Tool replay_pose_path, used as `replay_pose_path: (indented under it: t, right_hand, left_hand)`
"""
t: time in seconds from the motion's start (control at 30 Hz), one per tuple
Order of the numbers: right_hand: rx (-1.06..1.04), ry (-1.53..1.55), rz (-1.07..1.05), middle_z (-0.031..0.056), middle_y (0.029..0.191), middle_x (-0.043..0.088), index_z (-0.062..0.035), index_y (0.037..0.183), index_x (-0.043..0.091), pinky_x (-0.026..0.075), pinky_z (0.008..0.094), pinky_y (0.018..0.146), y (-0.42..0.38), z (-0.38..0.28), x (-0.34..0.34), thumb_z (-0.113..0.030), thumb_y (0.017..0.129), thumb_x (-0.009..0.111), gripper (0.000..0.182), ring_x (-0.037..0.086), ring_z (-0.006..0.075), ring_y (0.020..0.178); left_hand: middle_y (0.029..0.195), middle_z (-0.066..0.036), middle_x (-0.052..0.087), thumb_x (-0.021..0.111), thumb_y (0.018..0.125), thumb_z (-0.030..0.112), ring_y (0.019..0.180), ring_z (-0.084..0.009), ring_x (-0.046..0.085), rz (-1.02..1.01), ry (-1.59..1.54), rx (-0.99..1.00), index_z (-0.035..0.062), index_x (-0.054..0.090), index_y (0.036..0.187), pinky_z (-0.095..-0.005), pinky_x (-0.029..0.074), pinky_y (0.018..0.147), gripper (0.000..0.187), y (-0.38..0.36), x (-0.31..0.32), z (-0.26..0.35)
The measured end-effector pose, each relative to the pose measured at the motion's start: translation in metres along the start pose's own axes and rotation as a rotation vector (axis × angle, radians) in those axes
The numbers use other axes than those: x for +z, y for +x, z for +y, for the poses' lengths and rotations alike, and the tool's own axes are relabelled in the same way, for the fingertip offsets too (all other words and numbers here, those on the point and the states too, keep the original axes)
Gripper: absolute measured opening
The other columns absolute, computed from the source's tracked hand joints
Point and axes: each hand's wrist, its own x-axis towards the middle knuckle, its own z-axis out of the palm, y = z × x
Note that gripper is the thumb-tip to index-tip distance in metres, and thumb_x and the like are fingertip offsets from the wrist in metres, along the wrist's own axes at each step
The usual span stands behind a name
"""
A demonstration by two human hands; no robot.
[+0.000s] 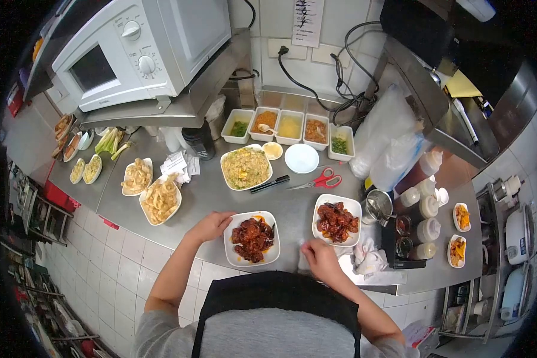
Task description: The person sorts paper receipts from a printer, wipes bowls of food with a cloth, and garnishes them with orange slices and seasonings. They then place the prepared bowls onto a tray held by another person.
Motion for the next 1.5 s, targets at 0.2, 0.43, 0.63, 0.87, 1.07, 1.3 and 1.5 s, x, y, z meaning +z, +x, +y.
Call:
replay_pose_path:
  t: [0.2, 0.43, 0.63, 0.87, 1.07, 1.3, 1.5]
  right_hand:
    - [0.015, 0.024, 0.235, 0.0196, 0.077, 0.060, 0.0008, 0.082, 0.057, 0.045, 0.0420, 0.064, 0.098, 0.016, 0.057, -0.014, 0.082, 0.056, 0.015, 0.059, 0.0363, 0.074]
    - [-0.081, 0.148, -0.200, 0.0145, 0.075, 0.064, -0.0038, 0.086, 0.066, 0.048, 0.0327, 0.065, 0.155, 0.009, 0.092, -0.018, 0.080, 0.060, 0.017, 0.062, 0.0250, 0.069]
    - [-0.188, 0.268, -0.422, 0.0058, 0.075, 0.064, -0.0048, 0.084, 0.067, 0.048, 0.0265, 0.065, 0.173, 0.028, 0.079, -0.017, 0.079, 0.064, 0.013, 0.059, 0.0117, 0.068]
    - [-0.228, -0.039, -0.630, 0.0078, 0.073, 0.061, -0.0037, 0.083, 0.062, 0.049, 0.0310, 0.065, 0.177, 0.008, 0.063, -0.009, 0.067, 0.068, 0.018, 0.060, 0.0203, 0.067]
    - [-0.491, -0.182, -0.500, 0.0159, 0.073, 0.061, -0.0025, 0.076, 0.058, 0.046, 0.0407, 0.064, 0.173, 0.010, 0.079, -0.007, 0.068, 0.064, 0.011, 0.059, 0.0340, 0.070]
    - [-0.041, 0.218, -0.402, 0.0133, 0.074, 0.062, -0.0020, 0.084, 0.061, 0.048, 0.0328, 0.065, 0.169, 0.013, 0.060, -0.002, 0.071, 0.062, 0.014, 0.061, 0.0274, 0.069]
    - [-0.502, 0.025, -0.376, 0.0150, 0.075, 0.062, -0.0015, 0.083, 0.058, 0.048, 0.0345, 0.063, 0.168, 0.005, 0.084, -0.002, 0.075, 0.058, 0.009, 0.061, 0.0289, 0.067]
  left_hand:
    - [0.099, -0.016, 0.062, 0.044, 0.090, 0.019, 0.094, -0.0349, 0.054, -0.113, 0.015, 0.015, 0.0090, 0.055, 0.115, -0.0403, 0.043, 0.085, 0.029, 0.005, -0.007, -0.001]
    - [0.093, -0.018, 0.062, 0.044, 0.089, 0.018, 0.089, -0.0360, 0.056, -0.047, -0.006, 0.086, 0.0070, 0.057, 0.111, -0.0416, 0.044, 0.082, 0.028, 0.001, -0.010, 0.004]
    - [0.094, -0.019, 0.062, 0.044, 0.088, 0.017, 0.088, -0.0360, 0.056, -0.036, -0.030, 0.100, 0.0080, 0.057, 0.111, -0.0421, 0.044, 0.081, 0.027, 0.005, -0.002, -0.007]
    - [0.089, -0.019, 0.062, 0.044, 0.088, 0.017, 0.084, -0.0364, 0.058, -0.122, -0.131, -0.005, 0.0077, 0.058, 0.109, -0.0428, 0.045, 0.078, 0.027, 0.005, -0.008, 0.002]
    - [0.085, -0.019, 0.061, 0.045, 0.089, 0.017, 0.081, -0.0356, 0.057, -0.047, -0.076, 0.134, 0.0116, 0.056, 0.113, -0.0422, 0.045, 0.076, 0.027, 0.006, -0.005, -0.004]
    - [0.086, -0.019, 0.062, 0.046, 0.086, 0.014, 0.080, -0.0383, 0.057, -0.017, -0.077, 0.137, 0.0071, 0.058, 0.107, -0.0443, 0.046, 0.075, 0.025, 0.005, -0.005, -0.004]
    - [0.085, -0.020, 0.062, 0.046, 0.086, 0.014, 0.079, -0.0381, 0.057, -0.026, -0.102, 0.140, 0.0072, 0.058, 0.107, -0.0455, 0.045, 0.074, 0.025, 0.008, -0.005, -0.003]
